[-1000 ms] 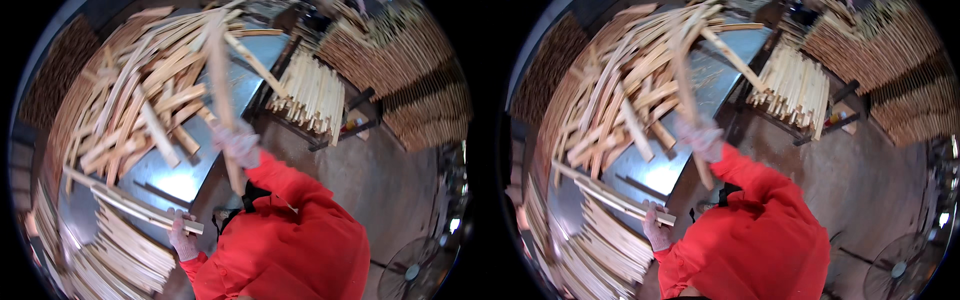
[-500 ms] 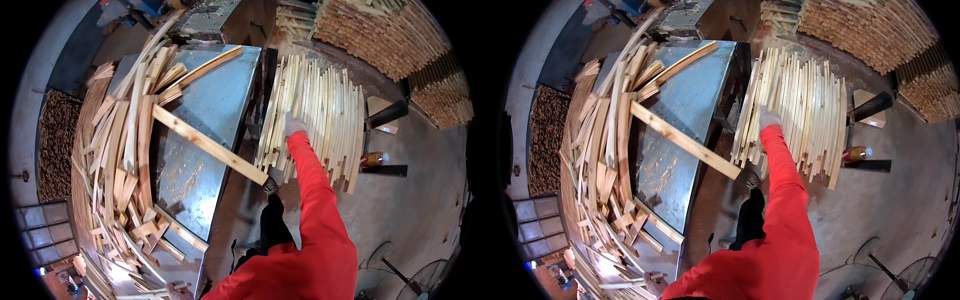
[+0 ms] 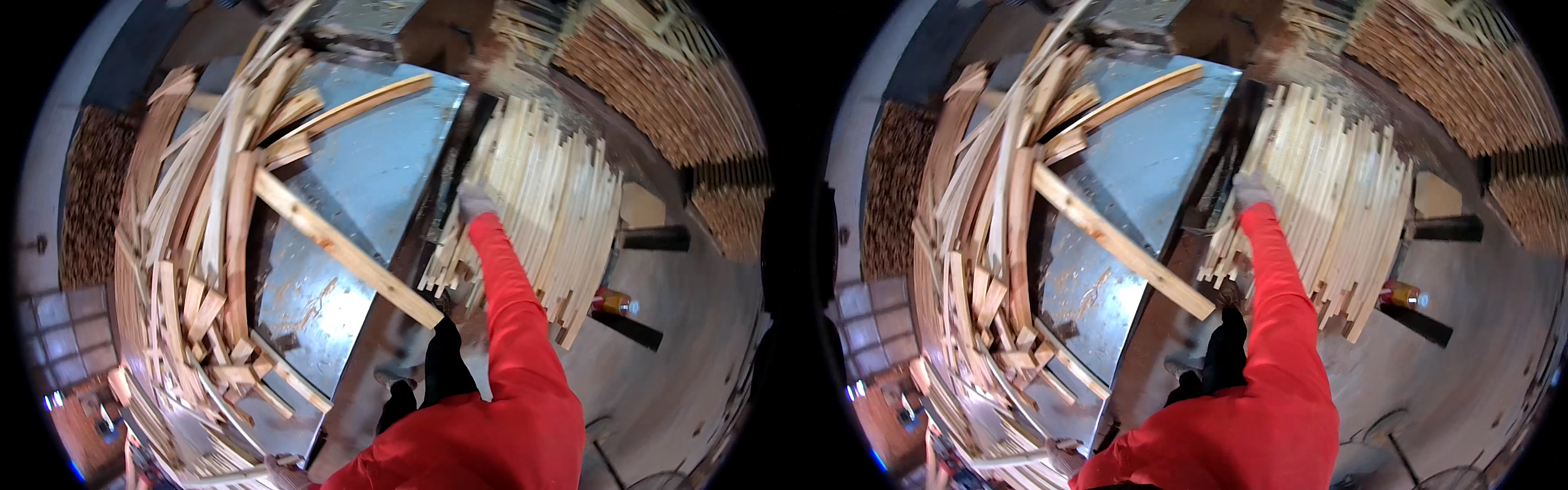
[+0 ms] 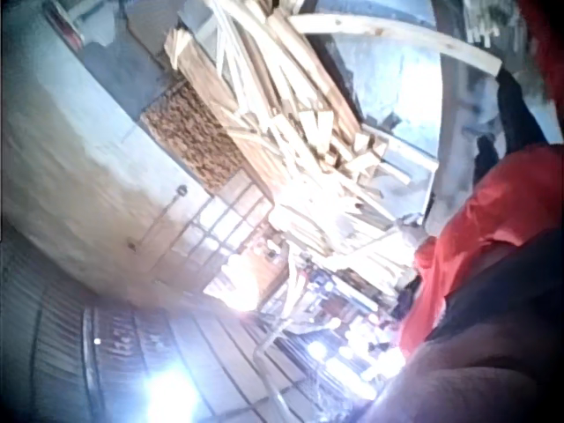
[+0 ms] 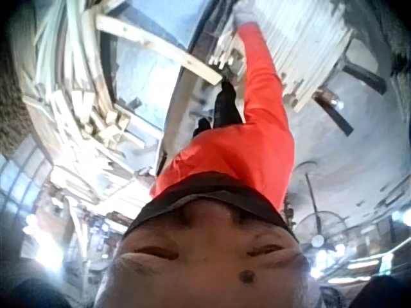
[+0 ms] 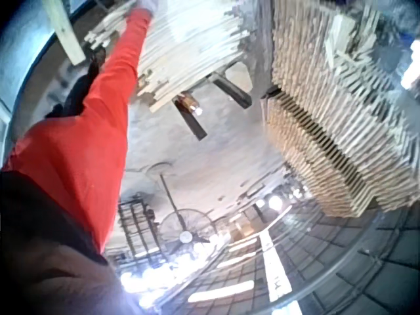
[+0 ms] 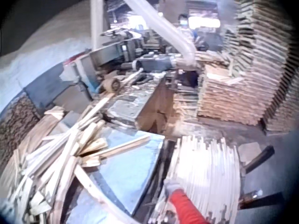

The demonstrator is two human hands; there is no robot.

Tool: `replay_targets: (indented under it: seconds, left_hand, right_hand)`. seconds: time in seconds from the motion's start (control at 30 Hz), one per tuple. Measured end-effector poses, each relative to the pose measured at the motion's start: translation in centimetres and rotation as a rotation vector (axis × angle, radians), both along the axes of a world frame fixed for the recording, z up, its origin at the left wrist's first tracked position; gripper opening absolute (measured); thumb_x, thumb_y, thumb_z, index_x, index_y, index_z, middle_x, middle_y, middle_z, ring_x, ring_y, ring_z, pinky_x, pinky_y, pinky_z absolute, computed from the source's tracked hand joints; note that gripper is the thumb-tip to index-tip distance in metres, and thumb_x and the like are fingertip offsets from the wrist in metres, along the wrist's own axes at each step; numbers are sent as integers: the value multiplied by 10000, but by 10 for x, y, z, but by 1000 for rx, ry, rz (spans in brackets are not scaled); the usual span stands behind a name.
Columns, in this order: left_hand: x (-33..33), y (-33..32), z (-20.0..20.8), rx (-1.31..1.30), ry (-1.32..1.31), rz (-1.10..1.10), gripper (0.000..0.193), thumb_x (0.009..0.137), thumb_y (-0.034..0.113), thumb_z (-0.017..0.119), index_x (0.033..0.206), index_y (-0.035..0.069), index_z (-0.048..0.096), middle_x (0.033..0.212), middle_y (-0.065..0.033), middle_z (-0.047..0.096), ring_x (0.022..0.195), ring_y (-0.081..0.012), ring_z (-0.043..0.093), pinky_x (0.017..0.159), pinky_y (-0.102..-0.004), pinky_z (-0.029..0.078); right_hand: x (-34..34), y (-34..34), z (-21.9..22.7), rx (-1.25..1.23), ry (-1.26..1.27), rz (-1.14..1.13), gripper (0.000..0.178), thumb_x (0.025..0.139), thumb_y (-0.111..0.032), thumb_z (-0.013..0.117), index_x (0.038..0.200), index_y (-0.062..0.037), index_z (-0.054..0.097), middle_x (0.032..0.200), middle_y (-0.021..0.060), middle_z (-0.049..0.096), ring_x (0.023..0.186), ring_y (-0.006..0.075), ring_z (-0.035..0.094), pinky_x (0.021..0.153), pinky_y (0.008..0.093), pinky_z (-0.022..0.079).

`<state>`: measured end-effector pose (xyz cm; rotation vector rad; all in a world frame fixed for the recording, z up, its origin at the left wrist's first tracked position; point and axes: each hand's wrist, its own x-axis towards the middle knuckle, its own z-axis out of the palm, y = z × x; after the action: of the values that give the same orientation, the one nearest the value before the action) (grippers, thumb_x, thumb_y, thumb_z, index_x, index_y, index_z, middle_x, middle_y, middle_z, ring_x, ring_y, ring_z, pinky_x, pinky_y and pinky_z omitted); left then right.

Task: The person picks up wooden planks from a pile on a metal table and stacks them onto a nearby rack. The person repeatedly gathers planks by hand and places them in an organized stack.

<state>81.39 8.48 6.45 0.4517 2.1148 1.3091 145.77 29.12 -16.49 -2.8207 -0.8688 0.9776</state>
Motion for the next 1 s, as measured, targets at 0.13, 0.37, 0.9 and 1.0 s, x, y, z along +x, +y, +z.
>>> replay_targets:
  seconds: [0.13, 0.37, 0.9, 1.0]
  left_hand:
    - [-30, -32, 9, 125, -116, 44, 230, 912, 273, 593, 1000, 63, 623, 855, -48, 619, 758, -170, 603, 641, -298, 521]
    - [-68, -17, 24, 455, -550, 150, 386, 960, 238, 580, 1291, 43, 546, 1086, -83, 629, 1028, -245, 617, 869, -445, 525]
    - [-379, -240, -31, 307, -503, -67, 477, 930, 297, 654, 1297, 10, 549, 1004, -61, 668, 785, -117, 616, 641, -250, 491]
    - [-424, -252, 10, 308, -310, 48, 497, 928, 358, 663, 1265, 8, 564, 926, -24, 642, 718, -82, 560, 637, -233, 479]
  right_hand:
    - [-55, -5, 54, 604, -244, 38, 350, 933, -210, 557, 1238, -92, 434, 1191, 161, 531, 956, 258, 616, 792, 430, 539]
    - [-312, -70, 245, 1548, 443, 555, 235, 941, -226, 580, 1002, -1, 546, 955, 112, 631, 783, 195, 610, 728, 345, 551]
    - [-814, -250, 188, -196, 1882, 421, 568, 990, -441, 516, 1356, -8, 485, 920, 142, 691, 579, 129, 584, 491, 251, 485]
    - [-831, -210, 207, -29, 1629, 416, 552, 957, -509, 556, 1201, -14, 569, 786, 92, 648, 507, 115, 525, 428, 226, 415]
